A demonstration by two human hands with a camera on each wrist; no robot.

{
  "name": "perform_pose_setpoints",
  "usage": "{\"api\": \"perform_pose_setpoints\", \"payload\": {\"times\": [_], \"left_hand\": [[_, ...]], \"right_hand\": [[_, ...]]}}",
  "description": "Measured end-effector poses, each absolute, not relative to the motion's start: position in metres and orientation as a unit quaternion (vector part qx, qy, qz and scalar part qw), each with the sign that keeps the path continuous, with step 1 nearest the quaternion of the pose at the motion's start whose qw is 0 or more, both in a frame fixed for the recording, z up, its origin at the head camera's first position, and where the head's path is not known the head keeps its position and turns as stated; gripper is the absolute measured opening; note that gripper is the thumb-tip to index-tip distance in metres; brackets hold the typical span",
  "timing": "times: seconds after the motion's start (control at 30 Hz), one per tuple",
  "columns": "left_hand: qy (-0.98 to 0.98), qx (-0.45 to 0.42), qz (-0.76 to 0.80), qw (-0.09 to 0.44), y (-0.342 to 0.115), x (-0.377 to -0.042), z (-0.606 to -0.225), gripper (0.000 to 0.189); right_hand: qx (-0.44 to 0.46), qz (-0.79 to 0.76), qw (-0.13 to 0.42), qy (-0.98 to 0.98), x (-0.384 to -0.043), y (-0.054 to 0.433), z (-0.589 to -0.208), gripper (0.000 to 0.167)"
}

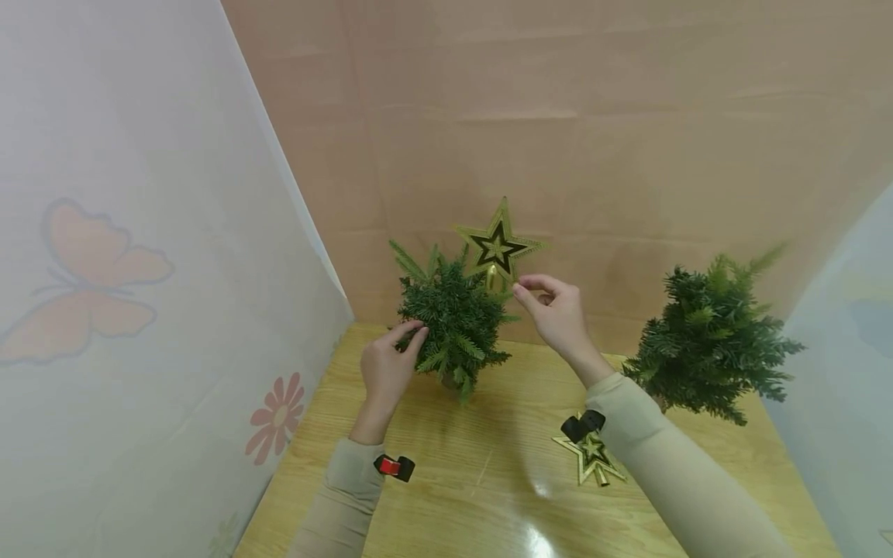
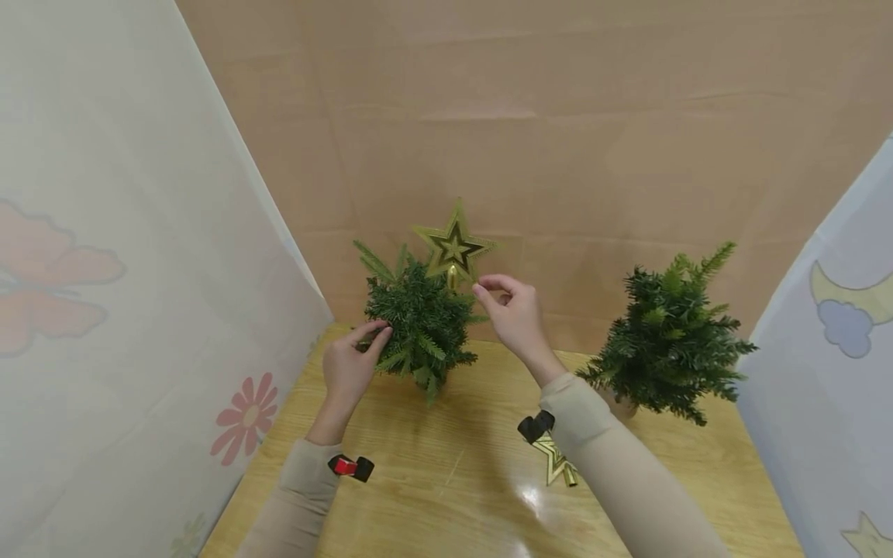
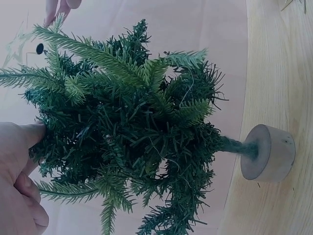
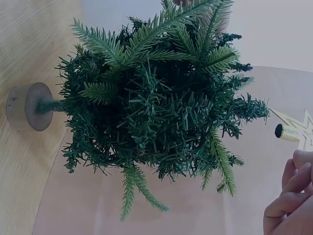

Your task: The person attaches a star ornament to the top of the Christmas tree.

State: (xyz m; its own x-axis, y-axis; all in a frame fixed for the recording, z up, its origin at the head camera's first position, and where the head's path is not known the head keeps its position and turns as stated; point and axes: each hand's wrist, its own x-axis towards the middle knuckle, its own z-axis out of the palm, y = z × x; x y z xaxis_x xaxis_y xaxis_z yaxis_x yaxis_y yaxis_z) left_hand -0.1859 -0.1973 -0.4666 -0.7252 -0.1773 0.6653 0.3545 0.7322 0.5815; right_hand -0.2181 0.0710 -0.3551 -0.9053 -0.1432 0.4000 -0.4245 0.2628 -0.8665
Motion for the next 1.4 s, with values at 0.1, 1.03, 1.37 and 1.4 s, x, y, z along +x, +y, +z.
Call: {"api": "perform_pose_setpoints", "payload": {"times": [0.1,1.03,1.37,1.4], "left_hand": [[-0.856,-0.052,-0.360,0.368,-0.197,-0.186,-0.467,0.019],[-0.861,-0.046,-0.360,0.358,-0.197,-0.184,-0.464,0.021],[-0.858,-0.047,-0.358,0.364,-0.197,-0.185,-0.467,0.019],[-0.859,-0.047,-0.358,0.363,-0.196,-0.185,-0.467,0.019]], "right_hand": [[0.186,0.575,0.124,-0.787,-0.223,0.070,-0.358,0.023],[0.197,0.585,0.117,-0.778,-0.263,0.053,-0.367,0.026],[0.214,0.586,0.111,-0.774,-0.267,0.044,-0.355,0.028],[0.214,0.586,0.111,-0.774,-0.267,0.044,-0.354,0.027]]}}
